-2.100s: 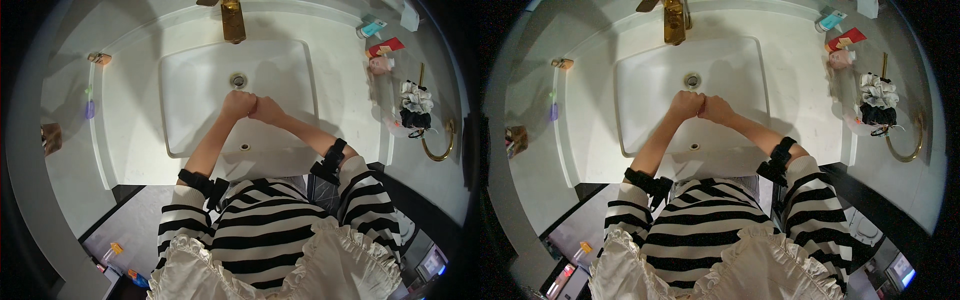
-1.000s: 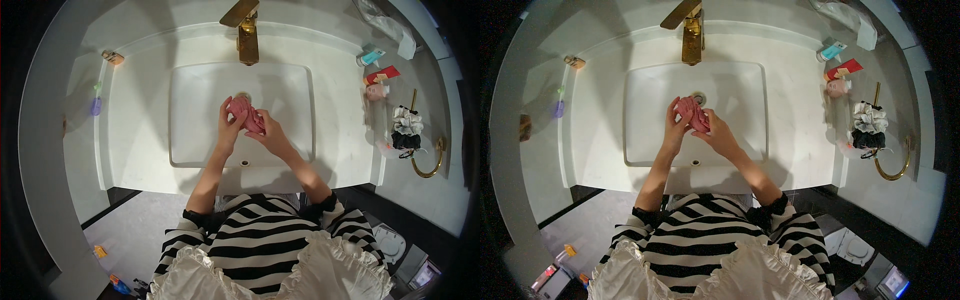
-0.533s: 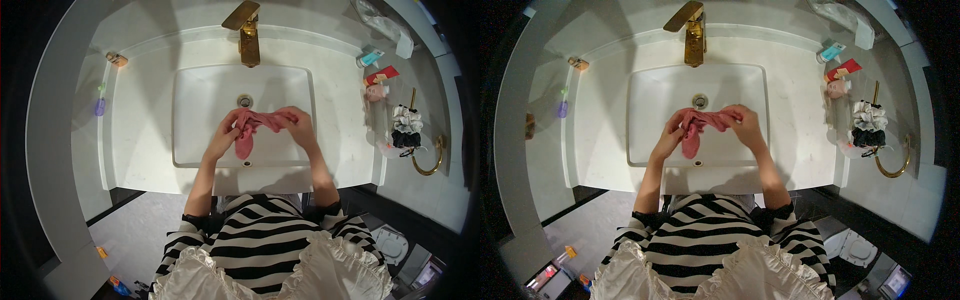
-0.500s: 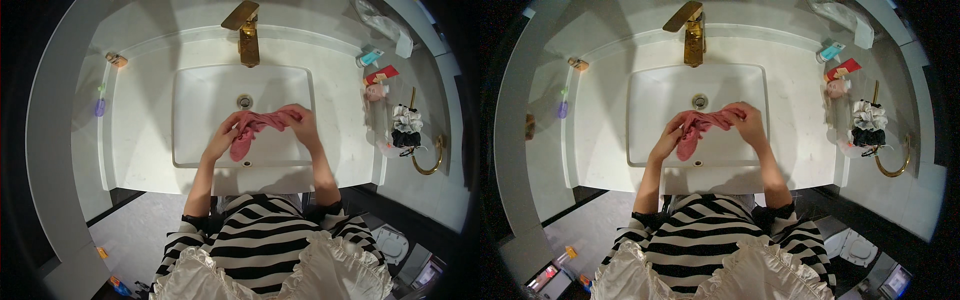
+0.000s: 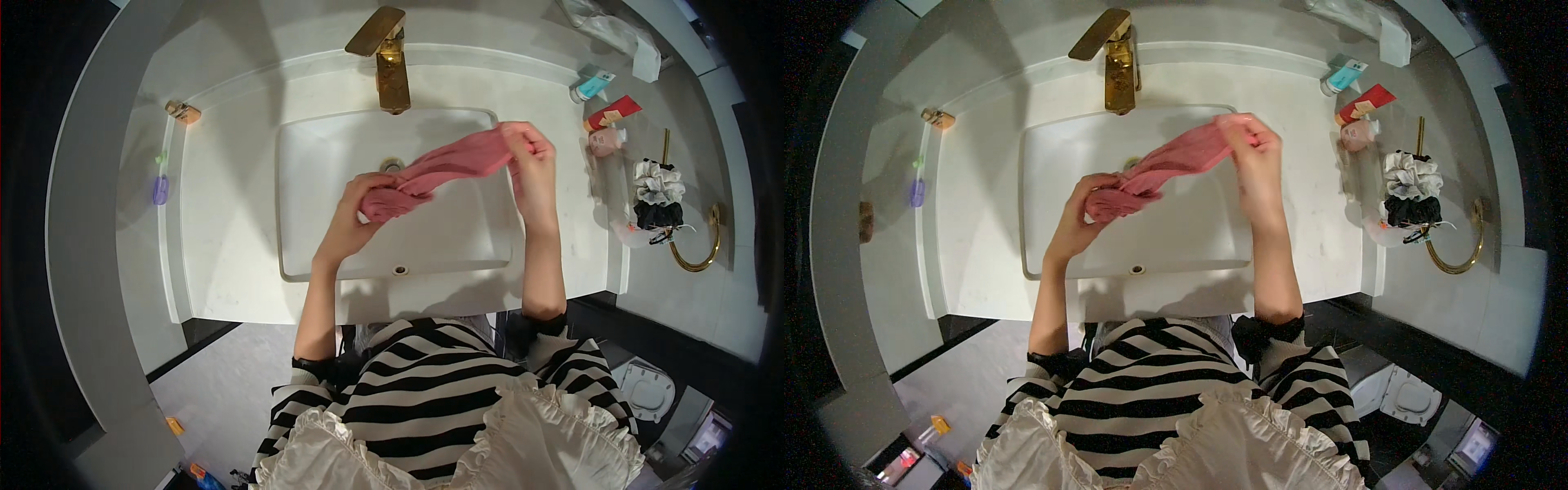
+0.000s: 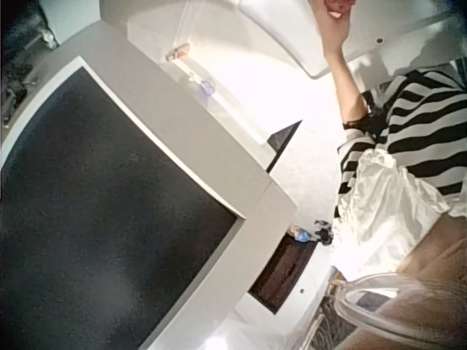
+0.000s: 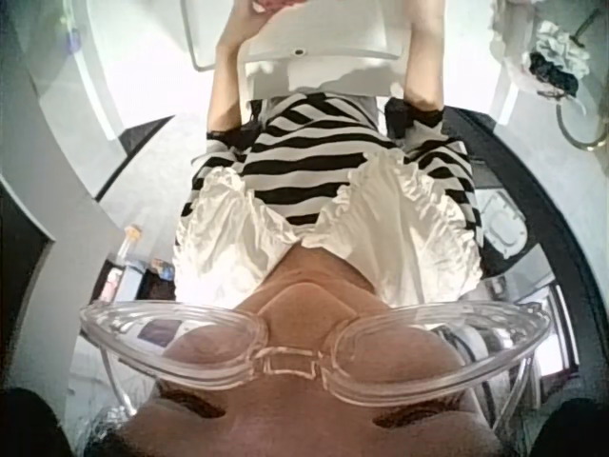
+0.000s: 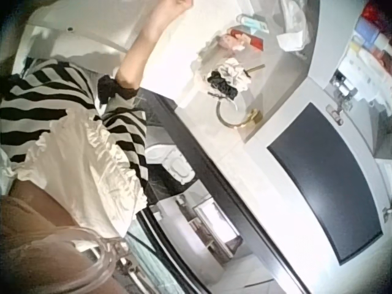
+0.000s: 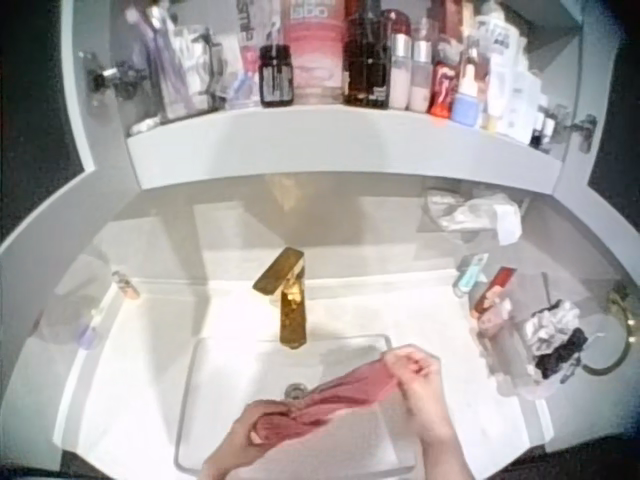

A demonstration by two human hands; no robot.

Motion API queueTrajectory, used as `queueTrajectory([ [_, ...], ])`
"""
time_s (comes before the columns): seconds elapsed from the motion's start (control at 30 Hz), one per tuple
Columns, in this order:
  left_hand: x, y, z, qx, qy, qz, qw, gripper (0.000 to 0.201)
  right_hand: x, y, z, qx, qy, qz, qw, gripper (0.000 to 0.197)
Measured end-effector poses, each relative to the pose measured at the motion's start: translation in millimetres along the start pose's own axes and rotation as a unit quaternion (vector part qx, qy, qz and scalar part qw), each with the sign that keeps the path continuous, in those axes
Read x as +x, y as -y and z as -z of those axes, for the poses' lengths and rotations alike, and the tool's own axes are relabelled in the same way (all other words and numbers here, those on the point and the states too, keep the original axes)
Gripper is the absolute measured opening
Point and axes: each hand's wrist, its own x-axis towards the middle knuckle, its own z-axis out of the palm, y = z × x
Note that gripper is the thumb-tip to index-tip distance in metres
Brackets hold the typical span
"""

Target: Cleaning the bathroom sink and faucet with a pink cloth.

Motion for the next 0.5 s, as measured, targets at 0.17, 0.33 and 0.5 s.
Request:
queueTrajectory([
  [0.17,-18.0,17.3,7.2,-0.55,-0.138,0.129,0.813,0.038,6.1,9.7,18.2,0.296,-0.169,-0.007,0.94,0.016],
  [0.33,-37.9,41.6,15.4,-0.543,-0.129,0.162,0.814,0.037,0.4,29.4,19.9,0.484,-0.12,-0.063,0.865,0.024],
  [0.5,-40.5,39.8,31.3,-0.246,0.0,0.312,0.917,0.055,-8.5,48.2,-9.0,0.371,0.08,-0.031,0.925,0.022],
])
